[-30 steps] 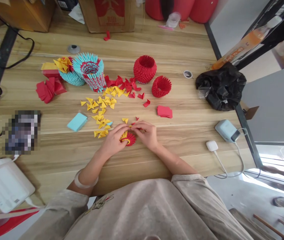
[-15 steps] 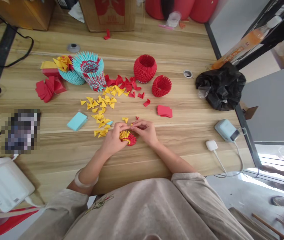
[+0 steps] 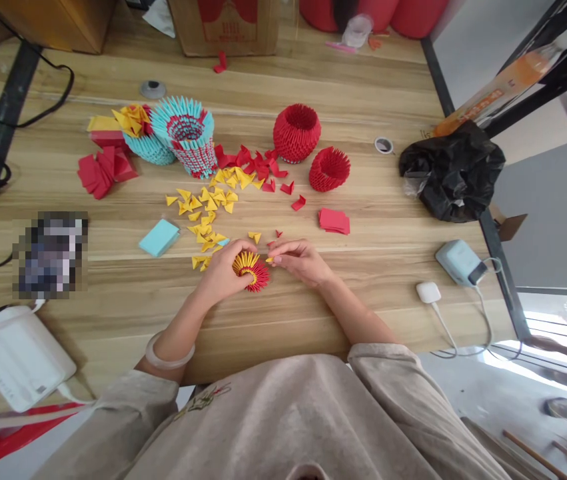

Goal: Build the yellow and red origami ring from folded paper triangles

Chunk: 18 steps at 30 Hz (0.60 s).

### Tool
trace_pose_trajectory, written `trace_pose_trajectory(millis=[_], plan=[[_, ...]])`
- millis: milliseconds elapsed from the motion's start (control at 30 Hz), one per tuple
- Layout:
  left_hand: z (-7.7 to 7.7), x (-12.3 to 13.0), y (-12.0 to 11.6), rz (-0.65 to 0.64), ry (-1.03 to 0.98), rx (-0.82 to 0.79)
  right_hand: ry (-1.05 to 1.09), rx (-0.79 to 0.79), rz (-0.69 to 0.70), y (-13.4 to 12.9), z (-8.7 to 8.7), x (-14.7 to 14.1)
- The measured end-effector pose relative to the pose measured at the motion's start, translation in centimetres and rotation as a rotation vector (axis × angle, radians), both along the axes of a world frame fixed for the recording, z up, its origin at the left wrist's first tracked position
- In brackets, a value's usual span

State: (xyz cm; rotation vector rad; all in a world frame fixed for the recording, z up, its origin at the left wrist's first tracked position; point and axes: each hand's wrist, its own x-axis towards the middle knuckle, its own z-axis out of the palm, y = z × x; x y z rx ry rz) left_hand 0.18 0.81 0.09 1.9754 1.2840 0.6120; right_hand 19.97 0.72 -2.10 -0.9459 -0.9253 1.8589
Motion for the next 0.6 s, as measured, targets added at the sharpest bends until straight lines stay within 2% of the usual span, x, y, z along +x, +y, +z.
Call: trace_pose_trajectory(millis=[67, 167, 333, 433, 600], plan=[[0.15, -0.09, 0.01, -0.028, -0.021, -0.038, -0.037, 0.038, 0.024, 0.05, -0.09, 0.33], [0.16, -0.28, 0.01, -0.051, -0.069, -0.079, -0.019, 0.006, 0.022, 0.07, -0.34, 0.63], [-0.27, -0.55, 0.11, -0.102, -0.246, -0.173, 0.000, 0.051, 0.007, 0.24, -0.75, 0.66], [-0.41, -0.57, 0.22, -0.078, -0.327, -0.263, -0.063, 0.097, 0.001, 0.39, -0.84, 0.75], [-0.78, -0.47, 0.23, 0.025, -0.537, -0.509, -0.046, 0.006, -0.040, 0.36, -0.77, 0.94]])
